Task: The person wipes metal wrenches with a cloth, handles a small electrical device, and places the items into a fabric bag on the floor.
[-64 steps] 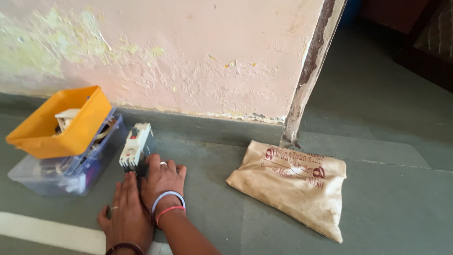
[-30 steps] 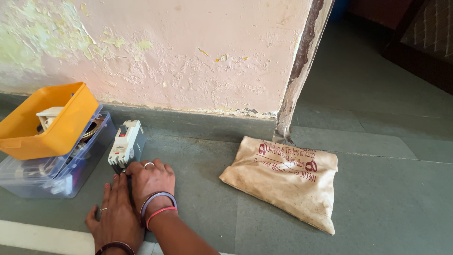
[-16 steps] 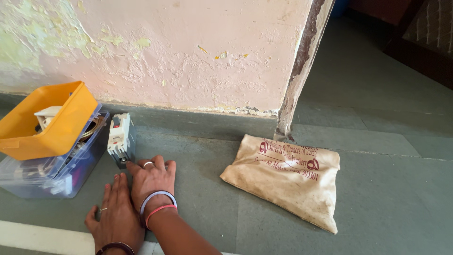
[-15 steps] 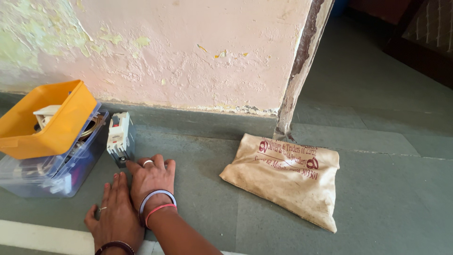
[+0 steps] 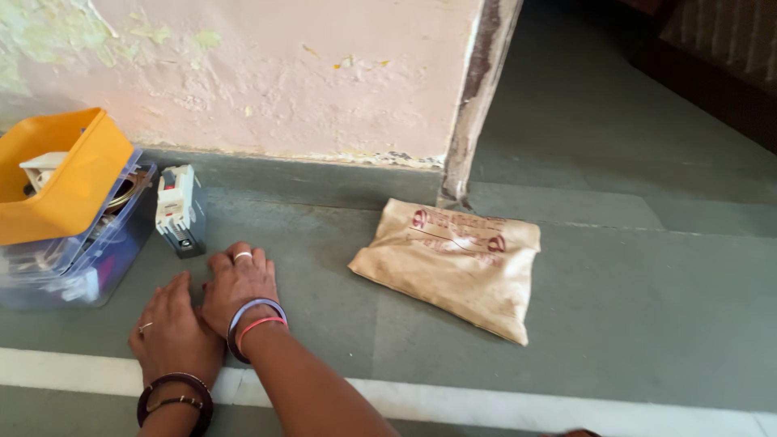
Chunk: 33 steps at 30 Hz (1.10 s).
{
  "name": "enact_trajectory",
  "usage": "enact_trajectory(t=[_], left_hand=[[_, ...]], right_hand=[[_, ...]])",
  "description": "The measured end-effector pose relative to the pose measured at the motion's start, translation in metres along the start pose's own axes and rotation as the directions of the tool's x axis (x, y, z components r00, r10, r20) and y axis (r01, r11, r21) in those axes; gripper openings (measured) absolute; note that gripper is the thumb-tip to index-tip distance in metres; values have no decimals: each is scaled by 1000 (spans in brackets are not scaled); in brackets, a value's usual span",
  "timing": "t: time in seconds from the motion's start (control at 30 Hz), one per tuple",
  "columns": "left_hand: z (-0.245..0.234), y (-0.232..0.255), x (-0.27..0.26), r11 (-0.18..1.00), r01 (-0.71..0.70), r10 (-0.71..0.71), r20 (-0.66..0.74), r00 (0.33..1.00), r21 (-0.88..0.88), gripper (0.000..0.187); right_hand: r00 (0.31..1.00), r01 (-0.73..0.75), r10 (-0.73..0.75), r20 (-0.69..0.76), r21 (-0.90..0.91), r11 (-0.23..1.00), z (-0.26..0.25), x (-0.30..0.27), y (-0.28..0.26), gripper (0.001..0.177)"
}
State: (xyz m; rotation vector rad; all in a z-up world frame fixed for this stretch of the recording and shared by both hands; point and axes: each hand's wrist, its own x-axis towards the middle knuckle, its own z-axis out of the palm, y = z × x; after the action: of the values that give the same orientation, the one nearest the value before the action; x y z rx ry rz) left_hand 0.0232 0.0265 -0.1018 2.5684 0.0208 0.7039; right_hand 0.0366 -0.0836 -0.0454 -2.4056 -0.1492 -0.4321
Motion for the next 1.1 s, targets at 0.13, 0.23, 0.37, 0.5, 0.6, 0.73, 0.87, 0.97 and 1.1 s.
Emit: enact_trajectory(t=[0.13,0.23,0.37,0.5,0.6,0.73,0.87,0.97,1.1], left_hand=[[15,-34,0,987,-159,160,-31,987,8,47],[28,-23,-19,985,-73,77,-17,997,153,39],[18,27,-45,939,33,-57,61,996,344,62],[-5,95,-52,941,-48,-75,345,935,335,70],[-18,146,-51,945,-194,66,424,903,265,90],[-28,212,-55,902,-313,121,523,843,296,92],[-35,255,-60,864,-421,198,585,787,274,92],[-24,275,-58,846,-465,231,605,762,262,92],[-2,276,-45,802,-534,240,673,700,270,107]], right_hand=[[981,41,-61,182,112,993,-1,-17,22,53],[913,258,-230,336,-42,965,-14,-36,30,61],[774,287,-132,619,-158,945,-83,-70,32,45],[884,425,-230,407,-494,759,-165,-108,33,42],[966,231,-118,230,-565,792,-220,-115,38,75],[963,-98,209,168,-505,857,-269,-116,55,103],[912,-270,381,154,-472,839,-280,-111,80,106],[909,-344,411,69,-431,834,-266,-105,97,84],[888,-415,459,26,-387,823,-242,-94,113,59]])
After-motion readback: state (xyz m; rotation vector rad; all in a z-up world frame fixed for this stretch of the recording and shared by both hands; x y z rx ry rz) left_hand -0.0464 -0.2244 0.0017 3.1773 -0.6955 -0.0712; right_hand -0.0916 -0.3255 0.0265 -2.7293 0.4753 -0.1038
